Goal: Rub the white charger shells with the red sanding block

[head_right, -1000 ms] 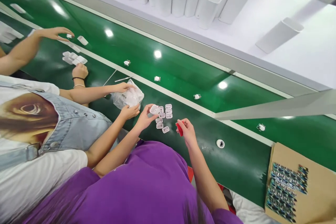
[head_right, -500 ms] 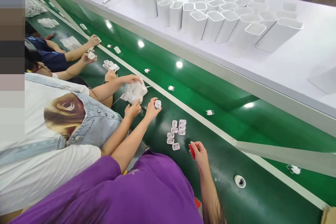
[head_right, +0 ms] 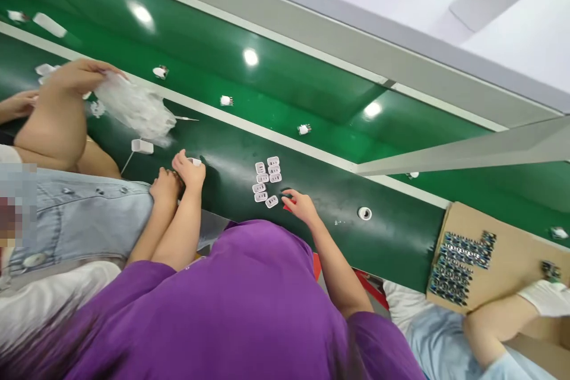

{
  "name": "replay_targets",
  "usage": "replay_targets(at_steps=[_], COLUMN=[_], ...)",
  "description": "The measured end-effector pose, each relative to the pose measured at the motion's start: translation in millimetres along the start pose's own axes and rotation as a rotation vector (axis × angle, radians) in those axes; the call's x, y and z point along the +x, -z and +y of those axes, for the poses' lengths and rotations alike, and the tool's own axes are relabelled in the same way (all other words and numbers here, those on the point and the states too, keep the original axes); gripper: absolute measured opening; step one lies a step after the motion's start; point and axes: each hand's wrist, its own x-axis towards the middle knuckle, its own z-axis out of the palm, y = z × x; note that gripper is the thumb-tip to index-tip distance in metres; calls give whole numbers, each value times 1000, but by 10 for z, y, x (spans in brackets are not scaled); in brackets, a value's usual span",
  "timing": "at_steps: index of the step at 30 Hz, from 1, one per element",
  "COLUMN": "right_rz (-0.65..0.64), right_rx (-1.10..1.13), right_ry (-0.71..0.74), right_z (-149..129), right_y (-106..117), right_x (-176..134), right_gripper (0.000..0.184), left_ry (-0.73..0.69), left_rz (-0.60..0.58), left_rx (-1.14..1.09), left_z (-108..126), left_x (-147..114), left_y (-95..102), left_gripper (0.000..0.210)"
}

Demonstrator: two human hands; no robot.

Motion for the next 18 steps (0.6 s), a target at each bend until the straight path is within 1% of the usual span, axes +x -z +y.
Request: replay_targets(at_steps=[1,3,4,6,9,13,15,16,18], right_rz=[-41,-102,-118,-123,-103,-55,8,41,81], right_rx=[-67,-192,-244,-313,-320,-223,-115,-48,69], right_ry=[26,70,86,114,167,271,400,480,610], right_z=[-14,-56,-80,-125,-185,-321,-434,-498,-625], right_y=[-32,-113,-155,-216,-191,41,170,227,315], right_x=[5,28,44,72,37,-216,-388,-471,-619], right_gripper=[35,47,50,45,31,36,36,36,32], left_ry=[-1,-37,-65,-126,-184,-234,-250,-236,-157], left_rz=[38,114,116,55,-142,-492,-640,-717,-884], left_rx=[-2,-2,-12,-43,-86,-185,-268,-339,-534], left_z=[25,74,98,152,279,566,738,822,978], left_x=[12,0,-30,-143,-420,-831,-973,-1022,-1080], left_y=[-103,-294,-374,-494,-588,-617,-616,-612,-594], left_gripper=[51,50,47,41,46,55,63,67,73])
